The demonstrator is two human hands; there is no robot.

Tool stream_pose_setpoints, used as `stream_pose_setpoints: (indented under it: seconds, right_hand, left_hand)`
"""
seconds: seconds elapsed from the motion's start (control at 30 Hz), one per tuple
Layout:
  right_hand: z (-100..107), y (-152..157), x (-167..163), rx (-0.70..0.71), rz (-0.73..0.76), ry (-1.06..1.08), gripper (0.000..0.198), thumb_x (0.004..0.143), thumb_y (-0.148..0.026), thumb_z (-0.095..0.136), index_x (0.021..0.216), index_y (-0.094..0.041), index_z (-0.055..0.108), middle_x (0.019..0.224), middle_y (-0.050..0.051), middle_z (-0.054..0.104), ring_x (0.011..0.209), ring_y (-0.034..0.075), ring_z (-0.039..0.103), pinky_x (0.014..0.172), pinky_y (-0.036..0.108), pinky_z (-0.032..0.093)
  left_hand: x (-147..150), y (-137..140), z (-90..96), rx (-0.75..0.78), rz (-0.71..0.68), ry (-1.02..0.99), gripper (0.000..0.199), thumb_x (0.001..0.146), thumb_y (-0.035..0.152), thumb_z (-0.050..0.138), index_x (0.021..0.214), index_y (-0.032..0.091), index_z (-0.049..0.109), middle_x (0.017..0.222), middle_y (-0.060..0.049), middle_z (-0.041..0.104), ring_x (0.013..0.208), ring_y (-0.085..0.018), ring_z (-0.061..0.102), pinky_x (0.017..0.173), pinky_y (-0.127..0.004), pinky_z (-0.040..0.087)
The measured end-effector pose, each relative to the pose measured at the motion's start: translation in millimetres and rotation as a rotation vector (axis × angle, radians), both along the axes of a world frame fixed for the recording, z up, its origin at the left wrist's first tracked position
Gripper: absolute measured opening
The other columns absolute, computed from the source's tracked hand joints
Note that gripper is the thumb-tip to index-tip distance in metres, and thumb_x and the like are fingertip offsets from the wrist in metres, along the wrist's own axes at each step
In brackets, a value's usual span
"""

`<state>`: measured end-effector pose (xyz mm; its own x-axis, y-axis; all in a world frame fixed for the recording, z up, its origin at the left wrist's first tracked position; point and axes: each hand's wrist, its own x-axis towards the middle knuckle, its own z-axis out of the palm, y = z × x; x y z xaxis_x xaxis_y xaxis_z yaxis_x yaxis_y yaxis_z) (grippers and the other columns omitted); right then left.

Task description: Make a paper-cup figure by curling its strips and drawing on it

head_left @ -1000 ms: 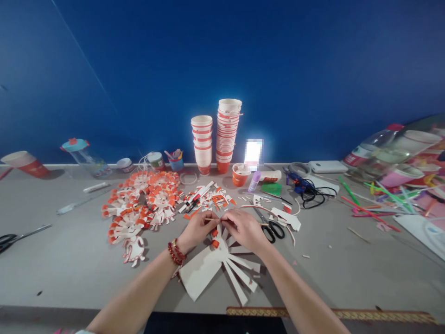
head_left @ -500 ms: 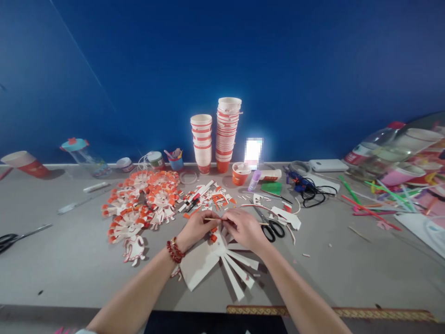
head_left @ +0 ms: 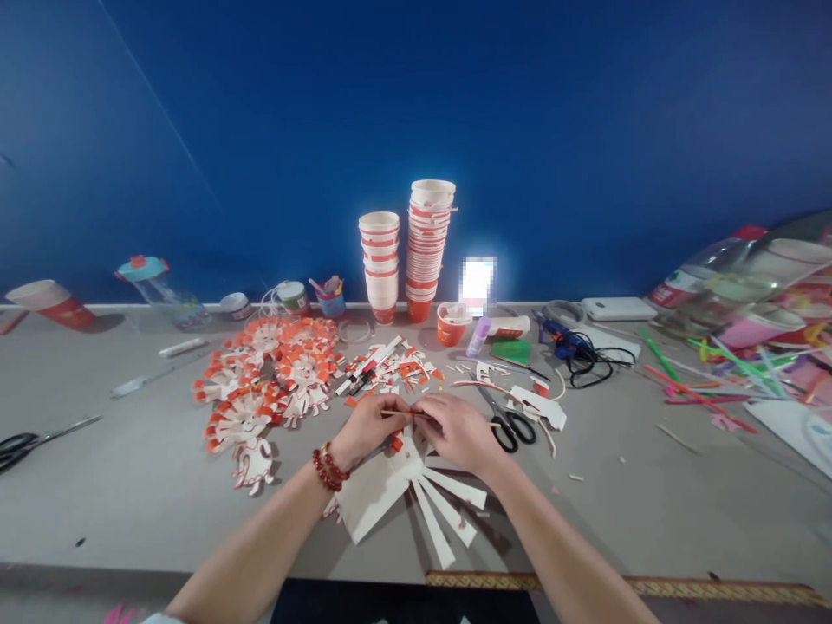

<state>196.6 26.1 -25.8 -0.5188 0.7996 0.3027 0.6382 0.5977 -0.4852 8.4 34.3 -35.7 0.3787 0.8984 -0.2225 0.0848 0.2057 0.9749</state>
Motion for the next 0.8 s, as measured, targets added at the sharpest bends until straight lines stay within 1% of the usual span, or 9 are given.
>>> stream_pose_setpoints:
  seconds: [0.1, 0.27, 0.4, 0.6, 0.67, 0.8]
  right_hand:
    - [0.4, -0.6, -1.2, -0.01, -0.014, -0.013, 0.01, 0.089, -0.014, 0.053, 0.088, -0.021, 0.061, 0.085, 0.005, 0.068, 0.081, 0.019, 0.06, 0.071, 0.027, 0.042]
    - [-1.0, -0.6, -0.9, -0.014, -0.06, 0.023, 0.008, 0.09, -0.016, 0.053, 0.089, -0.022, 0.058, 0.082, 0.003, 0.066, 0.076, 0.017, 0.059, 0.067, 0.026, 0.04]
    - [-2.7, -0.6, 0.0, -0.019, -0.084, 0.028, 0.005, 0.09, -0.018, 0.054, 0.089, -0.022, 0.057, 0.08, 0.002, 0.064, 0.073, 0.017, 0.059, 0.065, 0.025, 0.039]
    - [-3.5, 0.8, 0.4, -0.027, -0.062, 0.028, 0.006, 0.093, -0.021, 0.052, 0.09, -0.022, 0.058, 0.08, 0.002, 0.065, 0.076, 0.018, 0.059, 0.066, 0.025, 0.039]
    - [-3.8, 1.4, 0.6, -0.038, -0.062, 0.037, 0.008, 0.094, -0.023, 0.052, 0.089, -0.022, 0.058, 0.078, 0.001, 0.064, 0.074, 0.017, 0.059, 0.065, 0.025, 0.038]
    - [-2.8, 2.0, 0.6, -0.059, -0.047, 0.04, 0.01, 0.095, -0.023, 0.051, 0.09, -0.022, 0.059, 0.078, 0.001, 0.066, 0.074, 0.017, 0.06, 0.066, 0.025, 0.038]
  left_hand:
    - [1.4, -1.0, 0.1, -0.009, 0.015, -0.01, 0.028, 0.07, 0.039, 0.071, 0.076, 0.014, 0.059, 0.06, 0.004, 0.054, 0.037, -0.004, 0.047, 0.037, -0.017, 0.039]
    - [4.1, -2.1, 0.1, -0.018, 0.051, -0.021, 0.027, 0.071, 0.038, 0.07, 0.076, 0.014, 0.058, 0.054, 0.006, 0.051, 0.036, -0.005, 0.046, 0.037, -0.017, 0.04]
    - [4.9, -2.0, -1.5, -0.009, 0.063, -0.018, 0.026, 0.071, 0.037, 0.069, 0.076, 0.015, 0.057, 0.053, 0.006, 0.05, 0.037, -0.005, 0.046, 0.037, -0.017, 0.039]
    - [4.3, -1.7, -2.6, -0.017, 0.052, -0.036, 0.028, 0.073, 0.038, 0.068, 0.083, 0.015, 0.057, 0.056, 0.006, 0.051, 0.036, -0.005, 0.046, 0.035, -0.017, 0.04]
    - [4.2, -2.6, -1.0, 0.003, 0.05, -0.046, 0.028, 0.073, 0.037, 0.069, 0.086, 0.016, 0.056, 0.058, 0.007, 0.05, 0.037, -0.005, 0.045, 0.036, -0.017, 0.041]
    - [3.6, -4.5, 2.4, 0.054, 0.039, -0.068, 0.037, 0.074, 0.038, 0.07, 0.098, 0.018, 0.051, 0.063, 0.007, 0.052, 0.039, -0.005, 0.046, 0.037, -0.017, 0.042]
